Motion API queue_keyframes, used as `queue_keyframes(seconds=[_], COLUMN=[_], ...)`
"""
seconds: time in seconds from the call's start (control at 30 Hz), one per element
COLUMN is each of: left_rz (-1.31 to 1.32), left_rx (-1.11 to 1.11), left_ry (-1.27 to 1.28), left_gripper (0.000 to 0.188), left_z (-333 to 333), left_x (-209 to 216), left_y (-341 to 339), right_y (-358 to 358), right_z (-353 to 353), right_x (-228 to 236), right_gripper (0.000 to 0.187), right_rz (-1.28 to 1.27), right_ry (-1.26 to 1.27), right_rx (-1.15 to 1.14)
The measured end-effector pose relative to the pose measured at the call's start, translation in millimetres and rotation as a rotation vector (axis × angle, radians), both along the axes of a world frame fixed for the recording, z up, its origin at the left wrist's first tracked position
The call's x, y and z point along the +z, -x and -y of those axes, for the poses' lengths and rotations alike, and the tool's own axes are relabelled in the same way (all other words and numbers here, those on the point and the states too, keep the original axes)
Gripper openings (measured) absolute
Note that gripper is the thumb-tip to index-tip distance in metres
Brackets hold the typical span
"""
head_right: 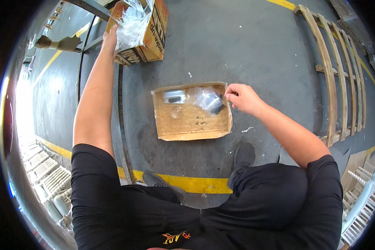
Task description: The person sits on the floor and unpacks small black plastic parts from clear plastic bags into a cardboard box. They open each bag, remove the contents, and place the parts into the box while discarding the empty bags.
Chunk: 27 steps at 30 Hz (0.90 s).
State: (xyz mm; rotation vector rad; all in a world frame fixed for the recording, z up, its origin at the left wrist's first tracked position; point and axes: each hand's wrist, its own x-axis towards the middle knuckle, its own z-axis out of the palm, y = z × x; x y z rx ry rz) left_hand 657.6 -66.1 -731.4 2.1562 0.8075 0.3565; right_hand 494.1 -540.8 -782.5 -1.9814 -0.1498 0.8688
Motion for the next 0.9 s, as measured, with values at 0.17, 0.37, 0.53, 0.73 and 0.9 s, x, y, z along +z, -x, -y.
queue_keyframes(seconds=[0.17, 0.37, 0.53, 0.73, 0.9], left_rz=[0.196, -0.069, -0.559, -0.531, -0.724], left_rx=[-0.021, -0.525, -1.153, -1.011, -0.702], left_ry=[-0.018, 0.013, -0.272, -0.401, -0.356], left_gripper=[0.072, 0.021, 0.026, 0.024, 0.048], left_z=[-3, 107, 159, 177, 154], left_x=[-8, -63, -106, -140, -145], left_y=[22, 149, 252, 300, 271], right_y=[3, -2, -6, -8, -5], right_z=[22, 37, -29, -60, -62], right_x=[-5, -53, -66, -79, -93], right_gripper=[0.013, 0.013, 0.030, 0.037, 0.033], right_rz=[-0.008, 0.377, 0.526, 0.528, 0.532], right_ry=[0.073, 0.197, 0.552, 0.671, 0.723], right_rx=[-0.075, 0.189, 0.560, 0.853, 0.814])
